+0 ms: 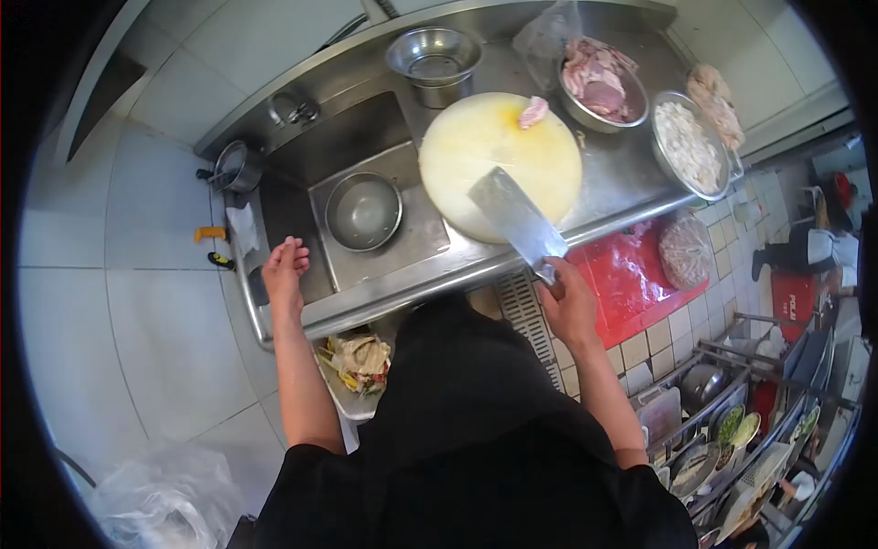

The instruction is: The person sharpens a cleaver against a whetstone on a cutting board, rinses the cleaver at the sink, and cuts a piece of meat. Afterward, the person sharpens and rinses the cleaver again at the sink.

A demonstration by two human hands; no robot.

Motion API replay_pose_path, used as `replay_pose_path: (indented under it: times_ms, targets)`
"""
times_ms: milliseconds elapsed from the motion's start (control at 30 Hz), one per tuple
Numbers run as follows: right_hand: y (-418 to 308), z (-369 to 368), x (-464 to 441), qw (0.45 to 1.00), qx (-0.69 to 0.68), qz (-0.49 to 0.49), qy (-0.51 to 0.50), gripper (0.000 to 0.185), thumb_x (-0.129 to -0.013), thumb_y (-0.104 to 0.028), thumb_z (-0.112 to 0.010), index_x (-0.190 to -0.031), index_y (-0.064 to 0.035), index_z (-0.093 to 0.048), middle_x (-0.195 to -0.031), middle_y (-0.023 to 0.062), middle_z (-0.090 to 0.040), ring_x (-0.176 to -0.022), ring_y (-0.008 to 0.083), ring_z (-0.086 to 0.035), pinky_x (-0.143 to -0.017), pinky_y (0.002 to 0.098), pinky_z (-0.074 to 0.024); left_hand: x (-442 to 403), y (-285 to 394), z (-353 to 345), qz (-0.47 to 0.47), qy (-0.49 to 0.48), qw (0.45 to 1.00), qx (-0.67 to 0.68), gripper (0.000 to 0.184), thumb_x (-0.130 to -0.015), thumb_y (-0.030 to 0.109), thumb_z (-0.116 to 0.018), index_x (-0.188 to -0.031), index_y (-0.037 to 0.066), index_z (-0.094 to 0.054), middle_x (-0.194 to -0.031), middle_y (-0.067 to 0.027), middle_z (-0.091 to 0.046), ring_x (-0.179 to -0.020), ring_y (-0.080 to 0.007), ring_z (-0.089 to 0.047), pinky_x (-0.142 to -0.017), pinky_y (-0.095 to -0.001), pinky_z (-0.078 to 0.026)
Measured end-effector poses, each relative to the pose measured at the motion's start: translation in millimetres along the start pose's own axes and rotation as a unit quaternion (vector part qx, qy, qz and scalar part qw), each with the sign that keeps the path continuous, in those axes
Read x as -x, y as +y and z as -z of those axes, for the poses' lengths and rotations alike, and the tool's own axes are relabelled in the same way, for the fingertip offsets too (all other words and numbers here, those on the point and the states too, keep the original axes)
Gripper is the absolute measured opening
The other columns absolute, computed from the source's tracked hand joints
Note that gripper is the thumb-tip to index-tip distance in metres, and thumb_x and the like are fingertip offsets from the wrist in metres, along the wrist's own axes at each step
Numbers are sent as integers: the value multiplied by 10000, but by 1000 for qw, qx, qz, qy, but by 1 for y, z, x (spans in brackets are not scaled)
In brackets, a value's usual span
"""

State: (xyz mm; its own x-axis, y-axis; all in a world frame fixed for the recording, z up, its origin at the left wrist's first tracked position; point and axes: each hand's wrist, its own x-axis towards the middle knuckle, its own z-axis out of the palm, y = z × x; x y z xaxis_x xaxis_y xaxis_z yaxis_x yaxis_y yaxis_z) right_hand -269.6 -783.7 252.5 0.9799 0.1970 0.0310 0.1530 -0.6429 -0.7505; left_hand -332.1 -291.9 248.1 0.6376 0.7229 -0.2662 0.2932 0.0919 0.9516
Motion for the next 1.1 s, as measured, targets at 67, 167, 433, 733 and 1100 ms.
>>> replay_pose_path:
  times_ms: [67,167,433,733,1100]
  targets:
    - [10,-3,7,1000,-11,-15,3,453,-851,-45,-723,-1289,-81,-615,-1149,176,-690,-1026,377,-699,-863,423,-557,-12,-2,4,6,-11,1000,4,287,-1008,322,-687,-1101,54,-731,-886,-23,-720,-742,-82,-625,-706,-243,-527]
    - [10,3,26,995,-11,-91,34,425,-853,-38,-718,-1266,-75,-628,-1085,173,-704,-969,340,-713,-844,399,-556,-49,4,-12,21,-64,997,43,291,-1001,280,-693,-1192,62,-710,-975,-38,-731,-808,-89,-639,-768,-257,-540]
    - [-5,-3,62,960,43,-245,129,405,-848,-22,-724,-1236,-95,-633,-785,47,-614,-625,114,-552,-639,295,-486,-286,10,-52,49,-146,988,32,398,-991,242,-671,-1332,56,-589,-1129,-88,-696,-923,-169,-682,-830,-323,-552]
    - [-93,-24,38,963,125,-238,31,490,-789,-92,-725,-1270,-119,-636,-955,135,-685,-724,253,-680,-705,382,-559,-504,-64,-62,109,-223,953,175,461,-1009,339,-644,-1406,137,-524,-1333,-36,-585,-1159,-269,-634,-958,-399,-516]
    - [-105,-56,-78,975,125,-51,-174,478,-869,-158,-685,-1334,-158,-577,-1087,118,-667,-952,347,-704,-805,460,-573,-497,-32,-78,177,-188,961,94,219,-989,426,-635,-949,211,-632,-718,62,-608,-542,-65,-541,-521,-224,-459]
